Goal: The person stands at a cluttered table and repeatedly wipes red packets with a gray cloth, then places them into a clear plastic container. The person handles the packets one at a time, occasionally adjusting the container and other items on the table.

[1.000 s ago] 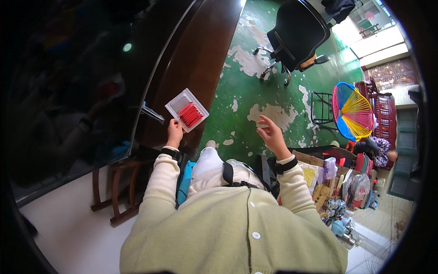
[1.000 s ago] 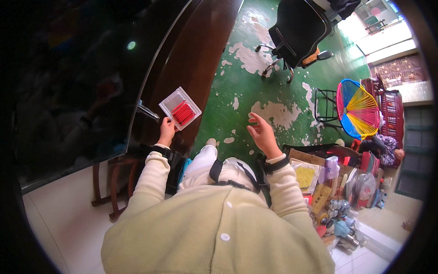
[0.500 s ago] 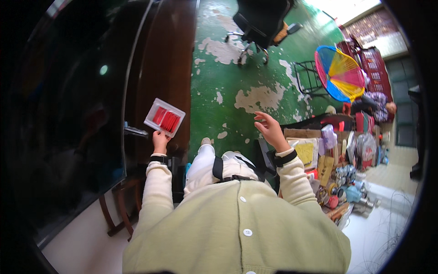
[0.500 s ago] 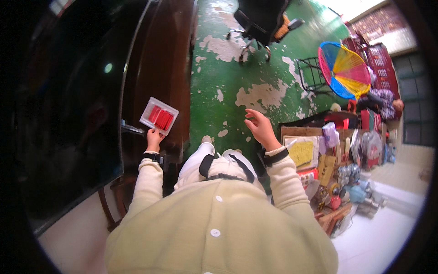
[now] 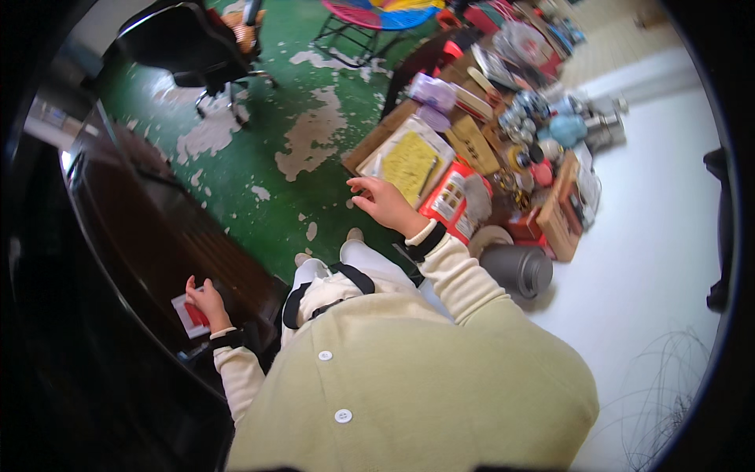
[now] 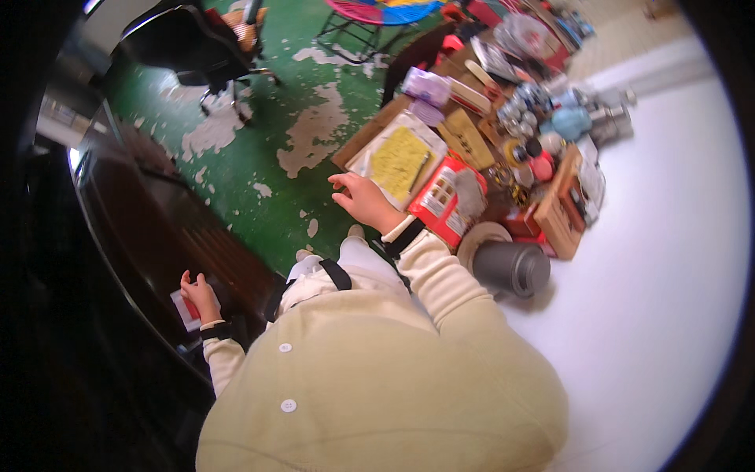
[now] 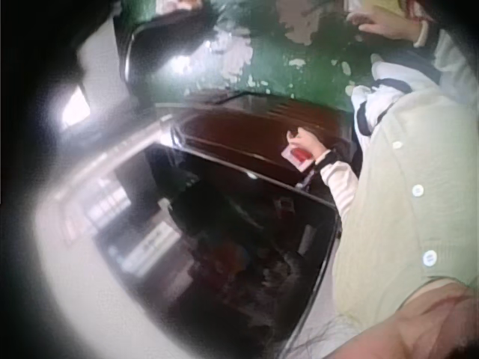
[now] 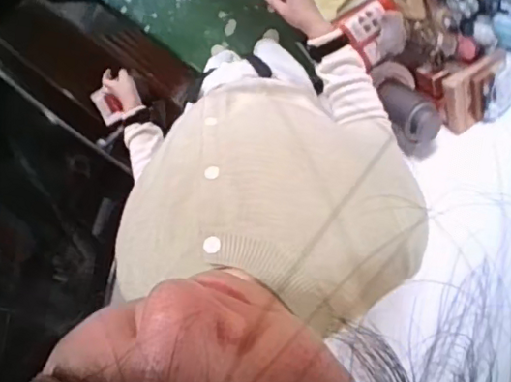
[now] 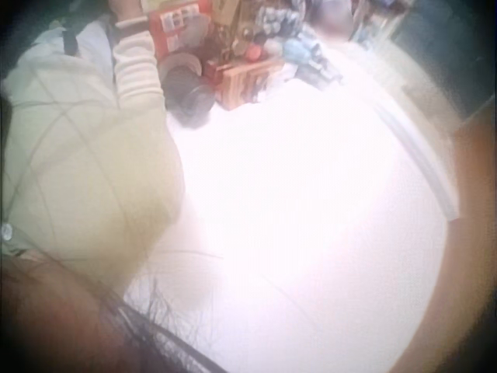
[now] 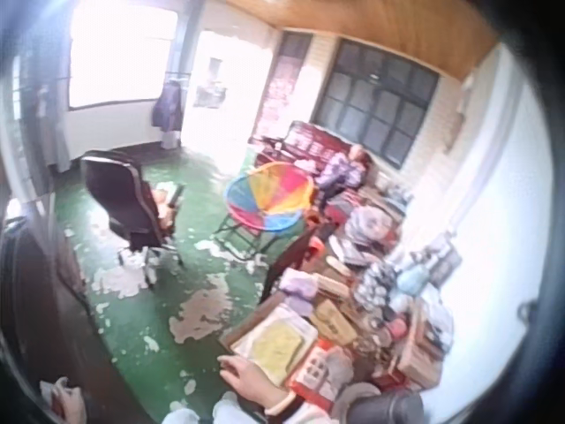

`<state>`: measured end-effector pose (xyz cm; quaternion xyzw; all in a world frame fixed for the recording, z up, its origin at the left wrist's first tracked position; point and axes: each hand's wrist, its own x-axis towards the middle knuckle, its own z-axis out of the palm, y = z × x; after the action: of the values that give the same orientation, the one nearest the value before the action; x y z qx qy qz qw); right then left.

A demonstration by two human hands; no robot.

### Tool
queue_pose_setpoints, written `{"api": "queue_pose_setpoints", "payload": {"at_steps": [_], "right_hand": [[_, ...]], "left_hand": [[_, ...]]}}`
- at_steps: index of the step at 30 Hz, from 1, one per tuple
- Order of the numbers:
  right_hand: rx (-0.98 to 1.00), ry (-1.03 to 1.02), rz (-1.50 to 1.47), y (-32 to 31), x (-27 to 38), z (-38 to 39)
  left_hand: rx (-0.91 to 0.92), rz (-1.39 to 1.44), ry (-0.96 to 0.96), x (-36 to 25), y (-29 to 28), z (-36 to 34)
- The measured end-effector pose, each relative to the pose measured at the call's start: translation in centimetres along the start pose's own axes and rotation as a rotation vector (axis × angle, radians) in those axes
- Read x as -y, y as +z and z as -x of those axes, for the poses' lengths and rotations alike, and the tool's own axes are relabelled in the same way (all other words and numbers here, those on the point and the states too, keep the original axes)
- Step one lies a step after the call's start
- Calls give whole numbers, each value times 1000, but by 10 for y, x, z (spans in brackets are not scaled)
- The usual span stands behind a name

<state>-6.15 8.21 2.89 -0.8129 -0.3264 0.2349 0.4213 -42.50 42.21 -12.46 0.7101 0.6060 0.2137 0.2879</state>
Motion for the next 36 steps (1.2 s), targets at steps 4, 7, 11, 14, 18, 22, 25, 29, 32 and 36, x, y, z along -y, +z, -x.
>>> {"api": "queue_pose_setpoints", "payload": {"at_steps": [4, 7, 11, 14, 18, 22, 25, 29, 32, 36], "right_hand": [[-237, 96, -50, -36, -31, 40], [-437, 157, -54, -61, -57, 75], [-681, 309, -9, -90, -93, 128], [-865, 398, 62, -103, -120, 166], [-1000, 591, 106, -102, -154, 197], [-1082, 598, 129, -83, -185, 206], [-974, 671, -46, -70, -197, 214], [-888, 718, -153, -60, -196, 210], [-864, 728, -101, -55, -186, 209], [-838, 728, -133, -47, -179, 205]], "left_hand": [[173, 84, 254, -82, 50, -12], [329, 60, 406, -141, 83, -2], [514, 60, 606, -213, 123, 24], [649, 44, 699, -255, 149, 53], [855, -13, 763, -295, 185, 87], [970, -75, 837, -311, 231, 110], [995, -130, 872, -313, 263, 119], [1037, -174, 721, -315, 298, 127], [970, -286, 885, -314, 315, 129], [980, -377, 734, -319, 330, 127]]}}
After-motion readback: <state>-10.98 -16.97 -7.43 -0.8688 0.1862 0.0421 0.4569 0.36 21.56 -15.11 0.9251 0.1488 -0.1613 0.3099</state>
